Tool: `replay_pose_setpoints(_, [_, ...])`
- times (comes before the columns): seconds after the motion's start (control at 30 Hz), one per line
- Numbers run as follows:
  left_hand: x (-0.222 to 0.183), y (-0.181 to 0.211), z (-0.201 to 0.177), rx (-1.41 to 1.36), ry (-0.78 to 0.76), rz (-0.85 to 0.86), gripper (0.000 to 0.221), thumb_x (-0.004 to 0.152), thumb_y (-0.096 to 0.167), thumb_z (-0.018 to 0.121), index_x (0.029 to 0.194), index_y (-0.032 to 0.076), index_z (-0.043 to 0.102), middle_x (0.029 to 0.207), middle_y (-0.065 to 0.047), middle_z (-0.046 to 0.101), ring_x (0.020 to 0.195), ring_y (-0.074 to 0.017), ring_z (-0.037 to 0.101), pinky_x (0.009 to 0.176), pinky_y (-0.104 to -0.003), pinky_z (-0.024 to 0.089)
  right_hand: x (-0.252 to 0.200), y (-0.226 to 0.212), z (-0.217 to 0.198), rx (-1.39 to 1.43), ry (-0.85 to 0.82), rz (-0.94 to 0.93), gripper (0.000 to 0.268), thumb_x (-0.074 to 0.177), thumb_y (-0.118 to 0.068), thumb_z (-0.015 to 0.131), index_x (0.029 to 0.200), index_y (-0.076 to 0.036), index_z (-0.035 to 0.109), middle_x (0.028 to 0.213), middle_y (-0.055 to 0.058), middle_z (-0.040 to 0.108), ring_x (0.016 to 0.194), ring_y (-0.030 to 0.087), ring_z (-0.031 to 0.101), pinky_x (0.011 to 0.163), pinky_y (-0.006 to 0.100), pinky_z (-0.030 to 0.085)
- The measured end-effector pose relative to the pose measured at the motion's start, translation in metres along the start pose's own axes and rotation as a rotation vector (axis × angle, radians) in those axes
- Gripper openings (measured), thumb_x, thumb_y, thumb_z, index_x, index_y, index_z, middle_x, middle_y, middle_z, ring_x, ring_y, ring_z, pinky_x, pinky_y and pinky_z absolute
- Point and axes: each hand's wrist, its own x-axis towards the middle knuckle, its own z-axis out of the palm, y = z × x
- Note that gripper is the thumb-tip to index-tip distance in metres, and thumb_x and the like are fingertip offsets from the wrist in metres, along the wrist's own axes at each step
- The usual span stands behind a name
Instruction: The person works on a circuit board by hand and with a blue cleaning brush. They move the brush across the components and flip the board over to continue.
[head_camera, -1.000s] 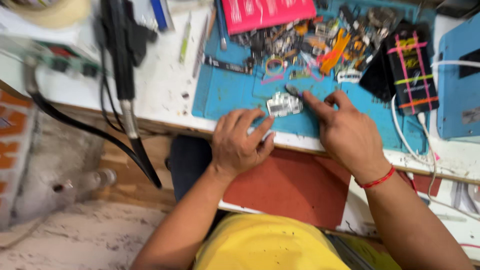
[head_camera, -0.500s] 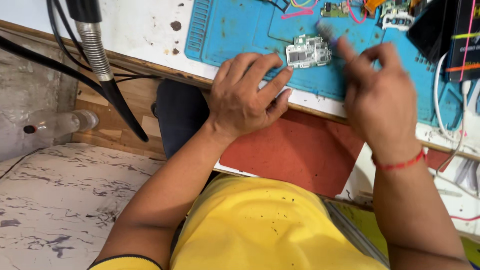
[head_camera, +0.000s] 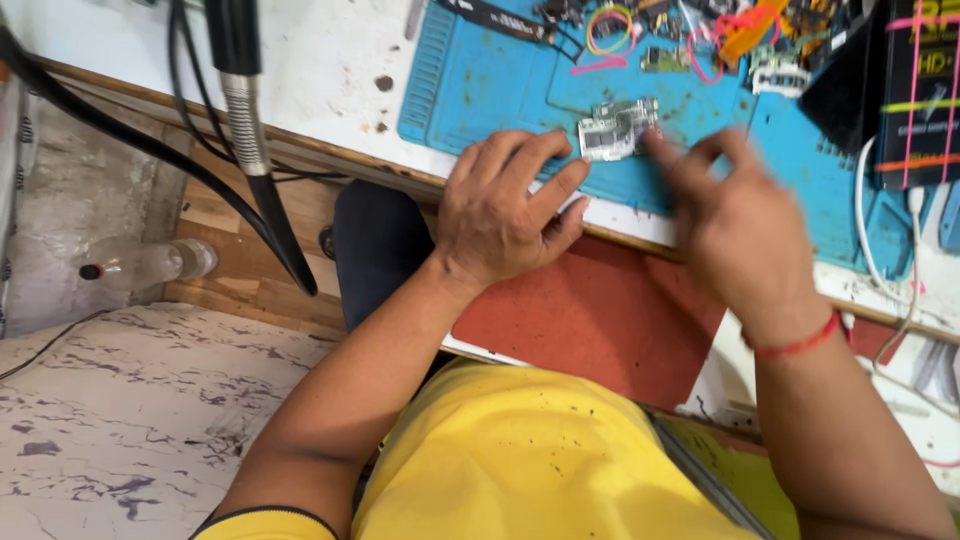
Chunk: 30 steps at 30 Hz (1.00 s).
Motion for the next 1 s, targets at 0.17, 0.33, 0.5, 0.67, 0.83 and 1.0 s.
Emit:
replay_pose_setpoints(0.17, [-0.002,0.002,-0.003,-0.013,-0.039,-0.015,0.028,0.091,0.027,0.078,0.115,0.015,0.072,0.121,-0.001,0.063,0.109,-0.0220,0.061,0.088,-0.039,0.049,-0.001,0.003,0.000,0.016,-0.004,0.036,0.054,0.095,0.001,0.063,0.144,-0.018,0.070,0.106,0.013,0.065,0.074,0.034,0.064,0.064,0.045,0.054])
replay_pose_setpoints(0.33, [-0.001,0.001,-0.003,-0.003,-0.019,0.011,0.032,0.090,0.027,0.077,0.120,0.016,0.072,0.124,-0.001,0.063,0.109,-0.0223,0.060,0.090,-0.040,0.050,-0.003,-0.008,-0.002,0.058,-0.052,0.032,0.048,0.093,-0.003,0.064,0.138,-0.018,0.071,0.105,0.014,0.064,0.068,0.036,0.063,0.060,0.047,0.054])
replay_pose_setpoints(0.5, [0.002,0.001,-0.003,0.006,-0.012,0.014,0.033,0.089,0.028,0.078,0.120,0.017,0.073,0.121,-0.001,0.063,0.109,-0.0231,0.060,0.088,-0.041,0.049,-0.005,-0.019,-0.006,-0.026,-0.052,0.044,0.049,0.093,-0.003,0.063,0.139,-0.017,0.070,0.105,0.014,0.064,0.067,0.036,0.064,0.058,0.047,0.054])
replay_pose_setpoints(0.67, [-0.001,0.003,-0.003,0.000,-0.007,0.005,0.028,0.091,0.026,0.078,0.116,0.016,0.073,0.123,-0.002,0.063,0.110,-0.0234,0.061,0.089,-0.041,0.050,-0.002,-0.022,-0.006,-0.021,0.000,0.115,0.051,0.096,-0.004,0.061,0.143,-0.019,0.068,0.108,0.012,0.064,0.072,0.035,0.066,0.061,0.047,0.054])
replay_pose_setpoints(0.83, [0.001,0.003,-0.003,0.000,-0.016,0.009,0.028,0.090,0.026,0.078,0.115,0.015,0.074,0.120,-0.002,0.064,0.108,-0.0231,0.062,0.087,-0.041,0.050,0.002,-0.032,-0.013,-0.025,-0.158,0.154,0.050,0.093,-0.006,0.059,0.139,-0.022,0.069,0.105,0.013,0.065,0.063,0.038,0.064,0.056,0.049,0.054])
replay_pose_setpoints(1.0, [0.005,0.003,-0.006,0.010,0.000,0.004,0.030,0.087,0.027,0.078,0.114,0.015,0.074,0.118,-0.004,0.064,0.108,-0.0245,0.062,0.088,-0.041,0.050,-0.005,-0.030,-0.016,0.007,-0.173,0.034,0.061,0.081,0.000,0.054,0.139,-0.015,0.065,0.107,0.018,0.064,0.068,0.040,0.067,0.059,0.049,0.056])
